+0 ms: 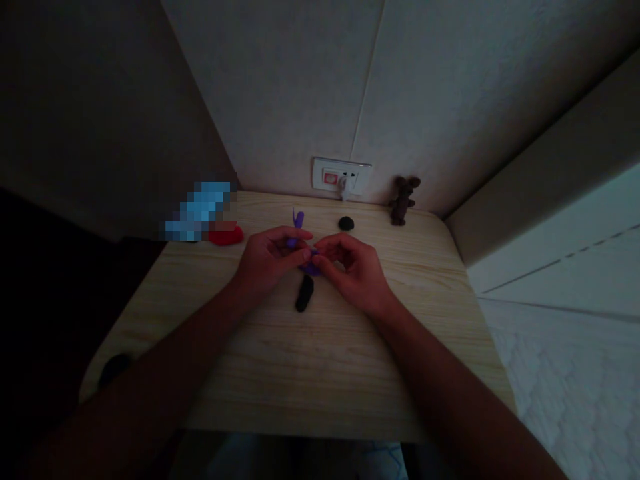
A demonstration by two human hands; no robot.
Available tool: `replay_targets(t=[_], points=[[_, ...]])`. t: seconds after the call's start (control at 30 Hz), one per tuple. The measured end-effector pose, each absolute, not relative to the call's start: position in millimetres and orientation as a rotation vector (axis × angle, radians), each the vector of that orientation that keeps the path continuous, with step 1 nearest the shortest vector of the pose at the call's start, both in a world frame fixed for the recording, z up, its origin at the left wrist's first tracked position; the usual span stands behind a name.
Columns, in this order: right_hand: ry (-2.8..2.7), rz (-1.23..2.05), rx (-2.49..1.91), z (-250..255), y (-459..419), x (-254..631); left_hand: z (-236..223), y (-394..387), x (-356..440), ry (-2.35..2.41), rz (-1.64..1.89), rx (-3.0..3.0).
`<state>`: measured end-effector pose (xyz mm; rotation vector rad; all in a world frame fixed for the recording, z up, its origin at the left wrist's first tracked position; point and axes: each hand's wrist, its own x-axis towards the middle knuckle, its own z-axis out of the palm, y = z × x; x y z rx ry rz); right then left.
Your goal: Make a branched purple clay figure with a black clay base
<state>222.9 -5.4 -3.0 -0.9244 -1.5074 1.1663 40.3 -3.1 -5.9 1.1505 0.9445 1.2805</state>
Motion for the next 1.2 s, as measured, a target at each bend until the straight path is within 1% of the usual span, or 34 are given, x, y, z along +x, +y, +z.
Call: replay_targets(t=[0.23, 0.57, 0.83, 1.0, 1.2], points=[[-1.385, 1.138, -1.008, -5, 2, 228, -7, -1, 41, 0.896, 1.296, 1.102], [-1.215, 1.126, -1.008, -14, 13, 231, -6, -2, 37, 0.829, 1.314, 1.126], [-1.125, 1.247, -0.953, -12, 11, 230, -7, -3, 40, 0.840, 1.281, 1.024], [-1.106, 1.259, -0.963, -12, 9, 227, -12, 0, 42, 0.820, 1.225, 0.959], [-1.094, 1.293, -0.939, -10, 5, 224, -8, -1, 41, 0.842, 1.179, 1.001]])
